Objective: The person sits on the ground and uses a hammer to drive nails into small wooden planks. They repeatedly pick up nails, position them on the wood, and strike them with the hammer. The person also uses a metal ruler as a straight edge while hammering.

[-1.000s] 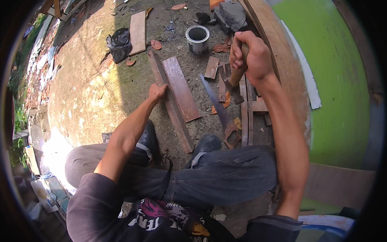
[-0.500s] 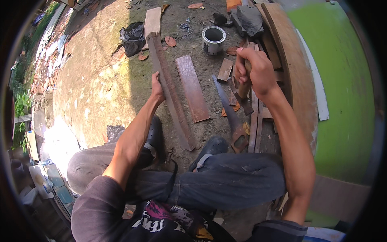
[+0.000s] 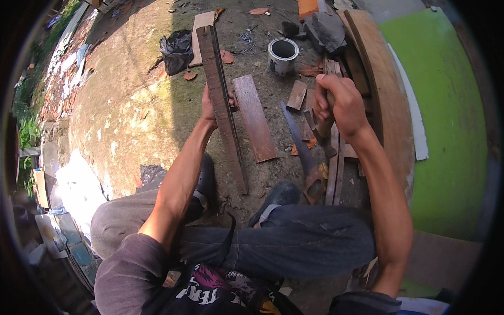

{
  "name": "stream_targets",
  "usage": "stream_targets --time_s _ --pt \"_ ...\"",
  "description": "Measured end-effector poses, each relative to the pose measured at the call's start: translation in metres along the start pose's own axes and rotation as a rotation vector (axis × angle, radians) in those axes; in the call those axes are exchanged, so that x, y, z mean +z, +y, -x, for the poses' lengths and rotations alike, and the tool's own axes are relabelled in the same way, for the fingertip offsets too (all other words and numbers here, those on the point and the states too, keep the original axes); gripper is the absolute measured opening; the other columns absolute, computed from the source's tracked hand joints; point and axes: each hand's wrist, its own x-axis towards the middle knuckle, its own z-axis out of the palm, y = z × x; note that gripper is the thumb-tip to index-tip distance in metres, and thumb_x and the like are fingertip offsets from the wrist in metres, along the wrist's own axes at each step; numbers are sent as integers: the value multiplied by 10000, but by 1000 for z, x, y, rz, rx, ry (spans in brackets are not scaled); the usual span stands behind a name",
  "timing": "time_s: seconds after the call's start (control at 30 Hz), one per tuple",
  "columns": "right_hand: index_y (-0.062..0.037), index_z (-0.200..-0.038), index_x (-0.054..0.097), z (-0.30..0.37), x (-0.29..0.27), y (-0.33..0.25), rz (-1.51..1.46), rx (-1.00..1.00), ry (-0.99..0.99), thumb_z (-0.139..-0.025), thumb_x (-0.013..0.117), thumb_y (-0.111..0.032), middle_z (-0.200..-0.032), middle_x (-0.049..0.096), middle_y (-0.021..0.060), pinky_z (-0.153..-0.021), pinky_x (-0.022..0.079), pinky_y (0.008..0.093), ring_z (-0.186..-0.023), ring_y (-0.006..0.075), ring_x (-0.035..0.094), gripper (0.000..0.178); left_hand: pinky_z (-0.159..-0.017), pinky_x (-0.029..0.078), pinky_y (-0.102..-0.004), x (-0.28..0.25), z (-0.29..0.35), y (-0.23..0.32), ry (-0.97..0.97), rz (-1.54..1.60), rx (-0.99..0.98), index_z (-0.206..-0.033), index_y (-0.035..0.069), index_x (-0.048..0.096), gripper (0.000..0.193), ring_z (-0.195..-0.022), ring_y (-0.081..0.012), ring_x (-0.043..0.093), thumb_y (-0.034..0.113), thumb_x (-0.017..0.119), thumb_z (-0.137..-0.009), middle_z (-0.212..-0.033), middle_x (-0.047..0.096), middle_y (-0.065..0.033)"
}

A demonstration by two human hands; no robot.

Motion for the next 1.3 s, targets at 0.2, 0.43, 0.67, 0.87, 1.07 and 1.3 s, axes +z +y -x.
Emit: stream_targets --time_s 0.2,0.43,0.67,0.87,1.07,1.3 --pt "-34 -615 445 3 5 -4 14 6 1 -977 472 -248 -551 418 42 -511 385 304 -486 145 446 421 -638 525 -363 5 0 9 -102 -20 -125 -1061 -88 662 961 -657 -198 613 748 213 -910 -738 633 -96" --pt "-39 -609 451 1 12 -5 -6 25 10 -972 473 -254 -542 425 44 -513 380 305 -484 144 441 423 -571 512 -321 -1 3 16 -177 -20 -31 -1200 -70 581 902 -610 -170 585 734 280 -923 -720 613 -66" --pt "-40 -599 450 -2 14 -2 8 44 19 -968 470 -263 -531 429 49 -512 375 301 -484 146 442 431 -652 585 -366 10 12 22 23 -117 -84 -1097 -2 638 978 -699 -194 669 843 203 -869 -758 657 -88" --pt "-39 -598 454 -4 20 1 20 51 7 -965 472 -264 -536 436 53 -517 378 304 -489 149 446 431 -599 545 -318 -14 2 16 -74 -176 -82 -1009 59 667 862 -665 -155 648 831 310 -870 -768 660 -52" --pt "-41 -595 453 -3 22 5 18 66 5 -964 474 -265 -541 446 54 -529 383 303 -496 149 452 432 -634 531 -290 -23 -3 -1 29 -144 -31 -1066 50 660 715 -702 -141 649 716 442 -921 -820 673 -58" --pt "-50 -595 454 -14 24 48 0 92 104 -946 523 -268 -544 452 49 -545 385 307 -503 152 459 419 -748 529 -303 -21 -8 -20 277 -588 86 -1173 -65 568 576 -839 -183 669 351 783 -837 -1004 686 -137"
